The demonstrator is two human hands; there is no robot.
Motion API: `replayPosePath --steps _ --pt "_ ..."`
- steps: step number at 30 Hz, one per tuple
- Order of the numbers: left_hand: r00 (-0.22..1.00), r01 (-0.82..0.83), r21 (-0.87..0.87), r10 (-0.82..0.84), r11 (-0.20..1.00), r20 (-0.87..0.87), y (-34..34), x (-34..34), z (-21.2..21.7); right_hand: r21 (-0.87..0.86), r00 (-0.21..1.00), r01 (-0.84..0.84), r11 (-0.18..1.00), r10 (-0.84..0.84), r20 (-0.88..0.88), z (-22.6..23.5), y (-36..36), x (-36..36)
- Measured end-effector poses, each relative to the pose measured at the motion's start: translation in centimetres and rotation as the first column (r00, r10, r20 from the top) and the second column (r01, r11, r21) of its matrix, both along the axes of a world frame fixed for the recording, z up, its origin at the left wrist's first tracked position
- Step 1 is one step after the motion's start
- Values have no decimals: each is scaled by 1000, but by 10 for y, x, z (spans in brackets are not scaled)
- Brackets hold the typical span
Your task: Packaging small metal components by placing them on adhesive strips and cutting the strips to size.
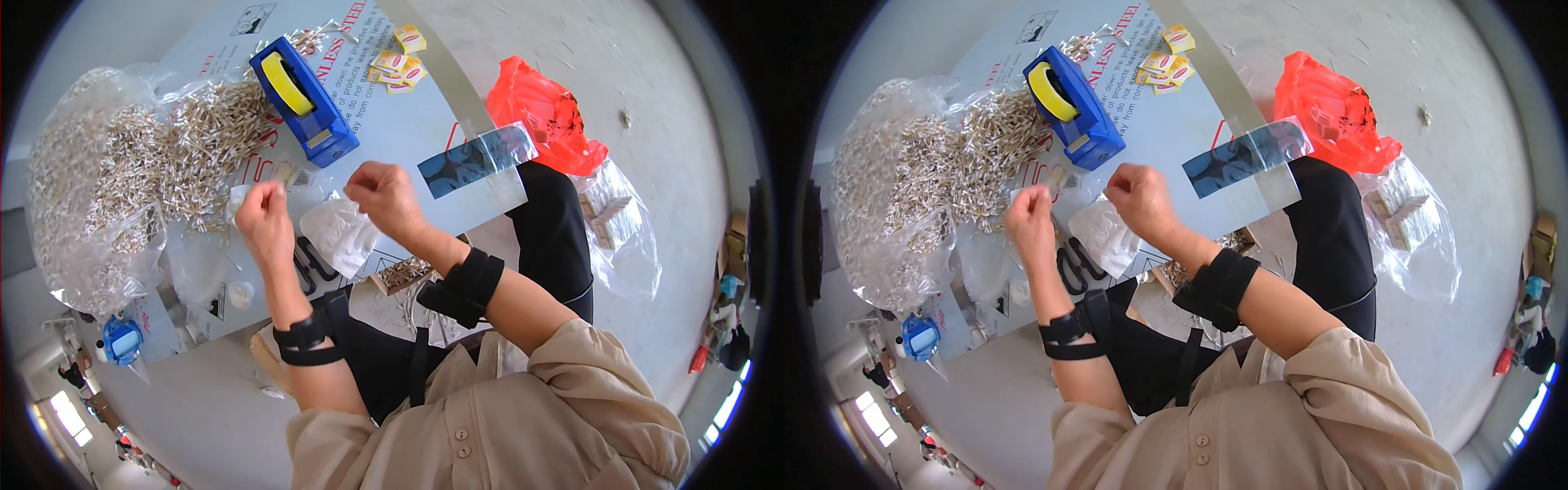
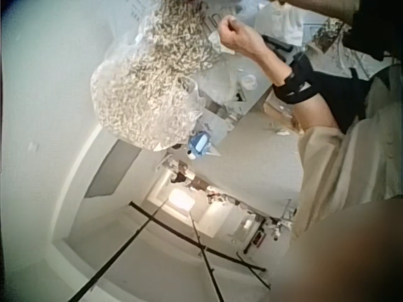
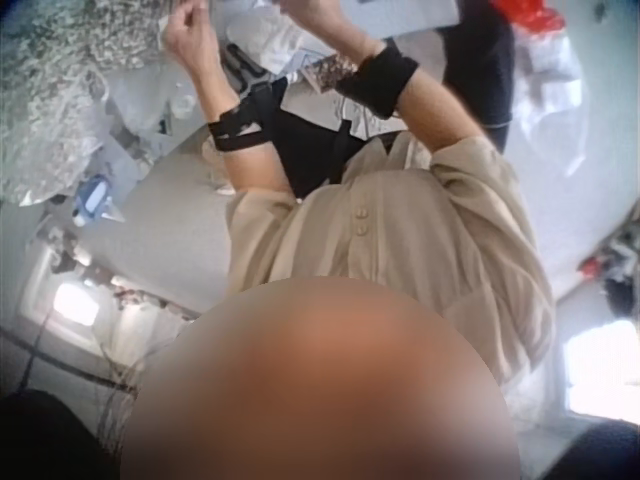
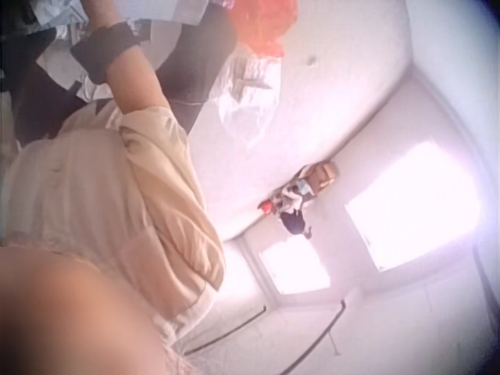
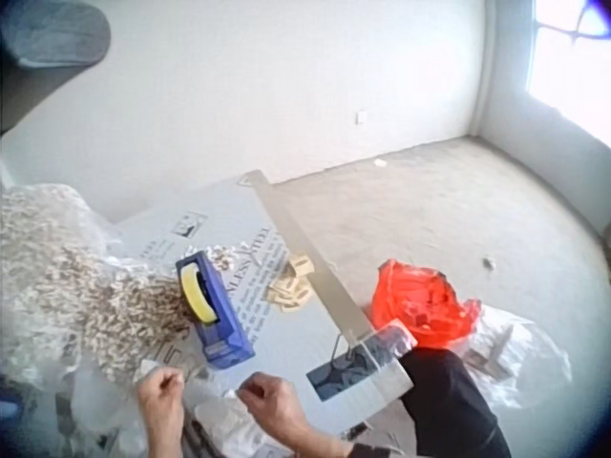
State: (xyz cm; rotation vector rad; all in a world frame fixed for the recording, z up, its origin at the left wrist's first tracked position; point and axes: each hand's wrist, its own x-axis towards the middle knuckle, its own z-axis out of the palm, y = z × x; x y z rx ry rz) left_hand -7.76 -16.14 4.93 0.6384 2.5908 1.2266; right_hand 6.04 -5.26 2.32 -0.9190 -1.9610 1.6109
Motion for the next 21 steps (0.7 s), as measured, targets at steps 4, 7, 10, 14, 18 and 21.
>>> replayPosePath --steps 4,7,10,14,18,21 --pt "887 -156 315 -7 936 461 52 2 16 -520 988 36 853 -107 -107 8 12 -3" --pt "853 -164 317 -27 934 521 64 -7 18 -577 933 -15 817 -197 -302 6 7 -16" --pt "825 -171 275 -15 946 565 80 -4 18 -584 919 1 811 -230 -319 0 3 -23" --pt "773 -240 302 -6 923 634 82 -8 18 -647 908 -6 763 -267 -323 11 0 -23" --pt "758 -335 319 52 887 650 86 -6 23 -723 899 -36 690 -293 -324 13 2 -25" --pt "768 -322 350 26 879 640 88 -7 34 -736 885 -48 675 -313 -344 9 -2 -27"
